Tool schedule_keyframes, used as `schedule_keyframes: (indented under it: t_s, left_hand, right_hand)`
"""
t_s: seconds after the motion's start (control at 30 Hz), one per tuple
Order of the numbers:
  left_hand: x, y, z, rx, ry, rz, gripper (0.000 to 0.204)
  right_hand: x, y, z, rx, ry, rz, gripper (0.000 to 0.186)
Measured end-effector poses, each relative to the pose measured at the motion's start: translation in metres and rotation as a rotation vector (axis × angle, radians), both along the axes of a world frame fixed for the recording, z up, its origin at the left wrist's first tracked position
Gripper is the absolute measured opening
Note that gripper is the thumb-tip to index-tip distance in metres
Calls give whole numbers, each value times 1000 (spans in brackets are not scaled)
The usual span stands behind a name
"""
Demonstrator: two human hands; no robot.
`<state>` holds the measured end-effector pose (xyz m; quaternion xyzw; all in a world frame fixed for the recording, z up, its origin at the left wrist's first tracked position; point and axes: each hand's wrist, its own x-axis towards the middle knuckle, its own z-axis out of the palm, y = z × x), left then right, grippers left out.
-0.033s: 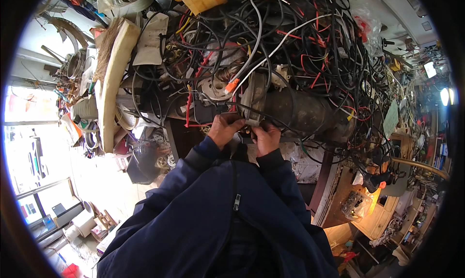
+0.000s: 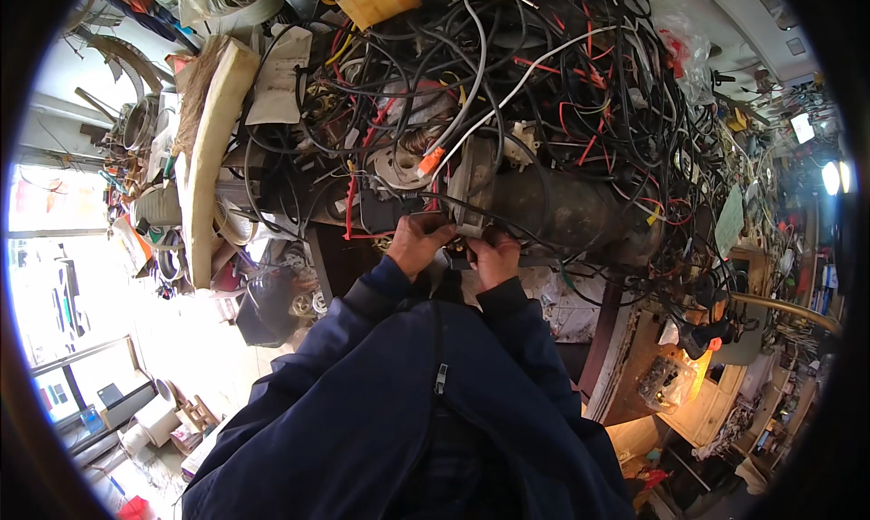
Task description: The person unpacks small components from plastic bags and places them on a workbench. They then use a red angle grinder to cut or grind a small metal piece. Finally, they connect wires to a large motor assembly in a cluttered workshop.
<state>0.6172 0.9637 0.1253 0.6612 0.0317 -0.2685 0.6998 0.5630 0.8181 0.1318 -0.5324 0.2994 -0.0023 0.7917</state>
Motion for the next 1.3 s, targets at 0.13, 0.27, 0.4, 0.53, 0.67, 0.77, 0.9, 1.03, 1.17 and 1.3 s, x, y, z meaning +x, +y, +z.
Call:
schedule_keyframes:
  t_s: [0.13,0.27,0.4,0.53,0.67,0.77,0.9,1.03,1.17,1.3]
  left_hand:
    - [-2,-3,7,-73,57,38,18]
    - [0,-3,13,-12,35,27,16]
    - [3,-1,15,-14,6,-33,16]
    - [2,-1,17,-23,0,-19,14]
    - [-3,-3,1,-44,27,44,15]
    - [3,-1,11,-31,6,5,16]
    - [4,0,19,39,-27,-38,16]
    - [3,-3,18,50,-17,-2,15]
    - [5,-1,20,116,-69,-67,15]
    - [4,0,14,117,-72,-76,16]
  right_hand:
    - [-1,-2,-12,-41,-85,44,4]
    - [0,-5,-19,6,-59,62,3]
    - [0,-3,-19,23,-61,18,3]
    - [0,-6,-21,12,-45,62,2]
    - [3,-3,6,32,-81,69,3]
    - [5,-5,-8,29,-38,71,6]
    - [6,-3,1,45,-58,45,5]
    - [6,-3,3,22,-85,66,9]
    - [5,-5,-4,-1,-98,80,8]
    - [6,-5,4,-4,-73,86,5]
